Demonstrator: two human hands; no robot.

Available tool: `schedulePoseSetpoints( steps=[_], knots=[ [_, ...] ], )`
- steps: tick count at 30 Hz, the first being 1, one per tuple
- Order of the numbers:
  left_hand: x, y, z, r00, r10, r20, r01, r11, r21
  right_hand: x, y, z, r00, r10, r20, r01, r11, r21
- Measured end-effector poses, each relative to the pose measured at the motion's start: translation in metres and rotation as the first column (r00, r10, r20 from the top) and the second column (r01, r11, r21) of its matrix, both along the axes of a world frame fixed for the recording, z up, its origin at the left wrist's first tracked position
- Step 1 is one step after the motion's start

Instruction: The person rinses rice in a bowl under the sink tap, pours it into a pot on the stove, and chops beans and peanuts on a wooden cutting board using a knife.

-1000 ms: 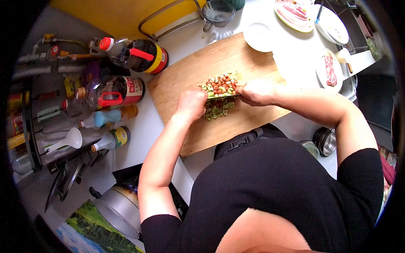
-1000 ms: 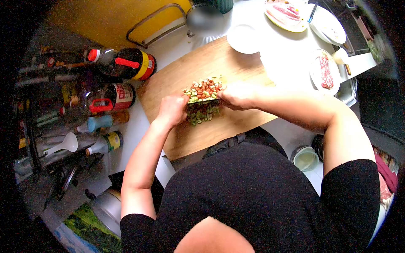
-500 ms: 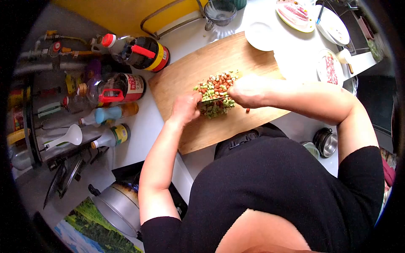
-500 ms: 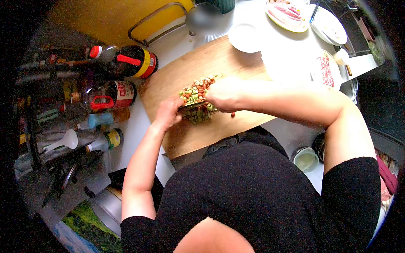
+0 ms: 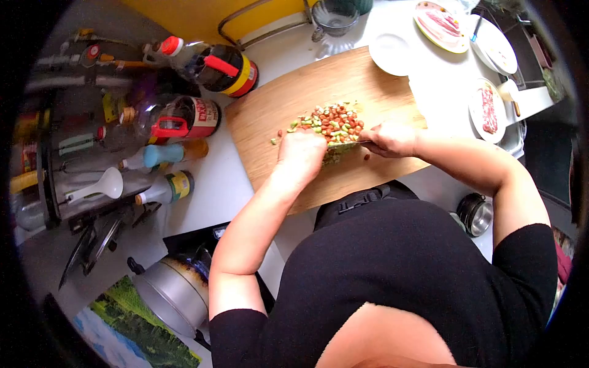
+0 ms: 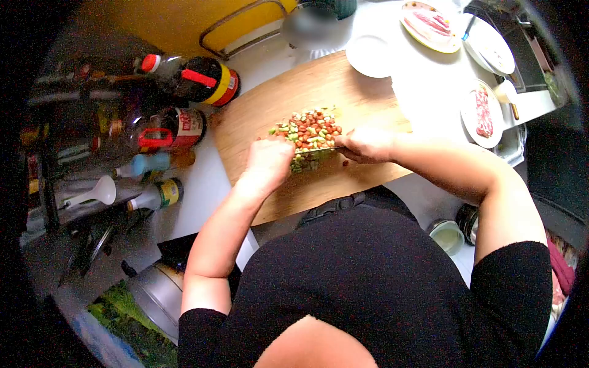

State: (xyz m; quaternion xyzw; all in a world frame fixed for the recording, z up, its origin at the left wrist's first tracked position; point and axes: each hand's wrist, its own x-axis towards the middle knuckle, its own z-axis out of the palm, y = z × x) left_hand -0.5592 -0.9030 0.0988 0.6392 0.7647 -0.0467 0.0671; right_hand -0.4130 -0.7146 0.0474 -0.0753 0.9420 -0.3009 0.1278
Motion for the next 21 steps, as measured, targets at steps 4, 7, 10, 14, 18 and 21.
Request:
schedulePoseSetpoints(
  steps=[4, 7, 10, 14, 18, 21],
  knots=[
    [-0.012, -0.015, -0.024, 0.986, 0.117, 0.118, -0.107, 0.991, -0.086, -0.012, -0.007, 0.017, 0.997, 0.080, 0.011, -0.080, 0.993, 0.090],
    [-0.026, -0.031, -0.048, 0.965, 0.098, 0.243, -0.098, 0.995, -0.013, -0.030, -0.017, 0.039, 0.978, 0.023, 0.207, -0.059, 0.984, 0.168],
    [-0.040, -0.042, -0.056, 0.945, 0.063, 0.322, -0.086, 0.995, 0.058, -0.040, -0.030, 0.066, 0.958, 0.109, 0.264, -0.175, 0.956, 0.237],
    [-0.038, -0.050, -0.045, 0.917, 0.017, 0.398, -0.085, 0.985, 0.153, -0.038, -0.051, 0.077, 0.949, 0.175, 0.262, -0.247, 0.929, 0.276],
    [-0.027, -0.037, -0.042, 0.961, 0.020, 0.275, -0.025, 1.000, 0.016, -0.013, -0.036, 0.020, 0.981, 0.011, 0.195, -0.052, 0.977, 0.207],
    [-0.022, -0.021, -0.035, 0.983, 0.034, 0.179, -0.019, 0.996, -0.089, -0.005, -0.025, 0.014, 0.992, 0.003, 0.127, -0.014, 0.996, 0.086]
  ],
)
